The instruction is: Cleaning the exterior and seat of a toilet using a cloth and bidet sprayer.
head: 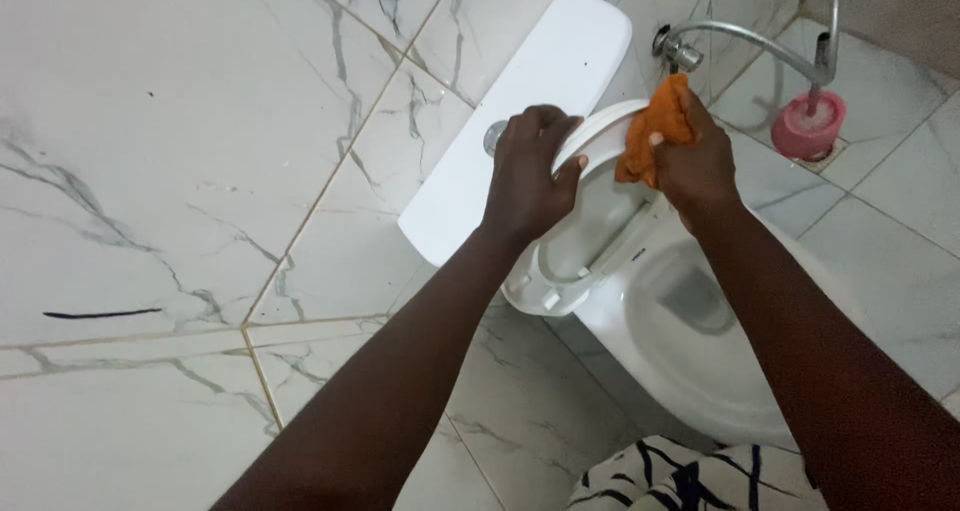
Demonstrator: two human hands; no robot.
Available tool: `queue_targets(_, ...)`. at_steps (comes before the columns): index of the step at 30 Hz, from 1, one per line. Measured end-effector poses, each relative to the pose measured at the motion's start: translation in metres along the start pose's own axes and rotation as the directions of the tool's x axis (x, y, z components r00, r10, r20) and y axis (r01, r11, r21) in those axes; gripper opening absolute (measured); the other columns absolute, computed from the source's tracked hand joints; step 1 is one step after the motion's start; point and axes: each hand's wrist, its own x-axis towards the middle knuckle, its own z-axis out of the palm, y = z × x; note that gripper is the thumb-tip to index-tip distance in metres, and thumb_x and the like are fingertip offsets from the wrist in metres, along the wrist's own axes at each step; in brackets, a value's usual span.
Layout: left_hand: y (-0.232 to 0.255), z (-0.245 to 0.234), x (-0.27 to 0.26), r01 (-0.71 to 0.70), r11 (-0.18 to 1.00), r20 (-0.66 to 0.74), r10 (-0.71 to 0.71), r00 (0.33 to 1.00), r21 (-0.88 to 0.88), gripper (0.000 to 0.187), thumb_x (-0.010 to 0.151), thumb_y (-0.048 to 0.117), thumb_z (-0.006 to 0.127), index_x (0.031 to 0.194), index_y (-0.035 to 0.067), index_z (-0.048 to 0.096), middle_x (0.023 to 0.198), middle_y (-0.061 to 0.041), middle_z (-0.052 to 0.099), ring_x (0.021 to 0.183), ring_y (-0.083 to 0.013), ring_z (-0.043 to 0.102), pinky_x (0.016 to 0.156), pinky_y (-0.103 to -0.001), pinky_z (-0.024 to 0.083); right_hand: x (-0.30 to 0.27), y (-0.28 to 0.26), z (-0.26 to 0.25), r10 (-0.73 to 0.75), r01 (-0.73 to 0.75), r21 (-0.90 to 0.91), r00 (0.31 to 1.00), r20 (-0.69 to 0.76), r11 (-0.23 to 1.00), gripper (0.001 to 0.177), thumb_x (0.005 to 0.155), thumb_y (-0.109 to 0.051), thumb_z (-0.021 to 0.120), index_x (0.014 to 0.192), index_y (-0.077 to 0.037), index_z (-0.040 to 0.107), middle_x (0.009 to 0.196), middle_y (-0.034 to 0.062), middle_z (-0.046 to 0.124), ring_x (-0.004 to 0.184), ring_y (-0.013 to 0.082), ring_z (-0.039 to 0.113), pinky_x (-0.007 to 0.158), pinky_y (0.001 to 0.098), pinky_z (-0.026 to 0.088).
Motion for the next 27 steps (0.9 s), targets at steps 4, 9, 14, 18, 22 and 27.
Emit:
queue_targets(4, 0.002, -0.001, 0.001, 0.025, 1.0, 0.031, -0.025, 0.999, -0.003, 0.046, 0.088, 0.017, 0.076, 0.13, 0.001, 0.066, 0.128, -0.016, 0.059, 0.118, -0.0325, 0.056, 0.104, -0.046, 0.045, -0.004, 0.0, -0.019, 0.007, -0.013, 0.095, 0.998, 0.062, 0.995, 0.069, 0.096, 0.005, 0.053, 0.162, -0.012, 0.036, 0.146, 0.0079, 0.056, 0.127, 0.0199, 0.063, 0.104, 0.0317, 0.058)
queue_targets(9, 0.002, 0.0, 0.002, -0.019, 1.0, 0.009, 0.019, 1.0, -0.018, 0.043, 0.091, 0.015, 0.075, 0.131, 0.003, 0.067, 0.127, -0.015, 0.06, 0.119, -0.032, 0.057, 0.105, -0.045, 0.046, -0.005, 0.017, -0.047, -0.002, -0.091, 0.327, 0.962, 0.272, 0.941, 0.072, 0.096, 0.004, 0.055, 0.162, -0.018, 0.035, 0.149, 0.0105, 0.051, 0.13, 0.024, 0.06, 0.103, 0.0386, 0.059)
queue_targets(14, 0.001, -0.001, 0.004, 0.015, 1.0, 0.027, -0.015, 1.0, 0.005, 0.044, 0.09, 0.016, 0.075, 0.131, 0.004, 0.066, 0.126, -0.016, 0.059, 0.117, -0.0327, 0.057, 0.103, -0.046, 0.046, 0.018, 0.08, -0.057, -0.009, -0.036, 0.275, 0.987, 0.161, 0.961, 0.055, 0.106, -0.004, 0.047, 0.159, -0.015, 0.046, 0.138, 0.015, 0.063, 0.111, 0.0246, 0.067, 0.075, 0.0357, 0.055)
queue_targets(18, -0.001, 0.002, 0.004, -0.017, 1.0, 0.026, 0.017, 1.0, -0.001, 0.042, 0.093, 0.018, 0.075, 0.133, 0.005, 0.066, 0.127, -0.014, 0.06, 0.118, -0.0316, 0.058, 0.103, -0.046, 0.047, 0.018, 0.115, -0.055, -0.144, 0.139, 0.169, 0.989, 0.021, 0.976, 0.057, 0.1, -0.007, 0.049, 0.156, -0.017, 0.042, 0.134, 0.0119, 0.059, 0.104, 0.0188, 0.066, 0.078, 0.0302, 0.061)
queue_targets(22, -0.003, 0.001, 0.005, 0.028, 0.999, 0.025, -0.028, 0.999, 0.017, 0.044, 0.091, 0.017, 0.075, 0.132, 0.004, 0.066, 0.128, -0.016, 0.06, 0.119, -0.0331, 0.056, 0.103, -0.047, 0.046, 0.028, 0.143, -0.065, 0.216, -0.205, 0.206, 0.976, -0.031, 0.957, 0.034, 0.123, -0.036, 0.044, 0.132, -0.007, 0.059, 0.101, 0.0153, 0.056, 0.071, 0.0225, 0.049, 0.052, 0.0328, 0.038)
queue_targets(27, 0.001, 0.003, 0.007, 0.018, 1.0, 0.057, -0.017, 0.998, -0.012, 0.042, 0.096, 0.02, 0.073, 0.136, 0.006, 0.065, 0.129, -0.013, 0.06, 0.119, -0.0301, 0.056, 0.101, -0.043, 0.05, 0.031, 0.152, -0.078, 0.157, -0.155, 0.232, 0.988, 0.011, 0.96, 0.034, 0.112, -0.041, 0.046, 0.139, -0.019, 0.048, 0.104, 0.0051, 0.062, 0.082, 0.0165, 0.061, 0.064, 0.0317, 0.053)
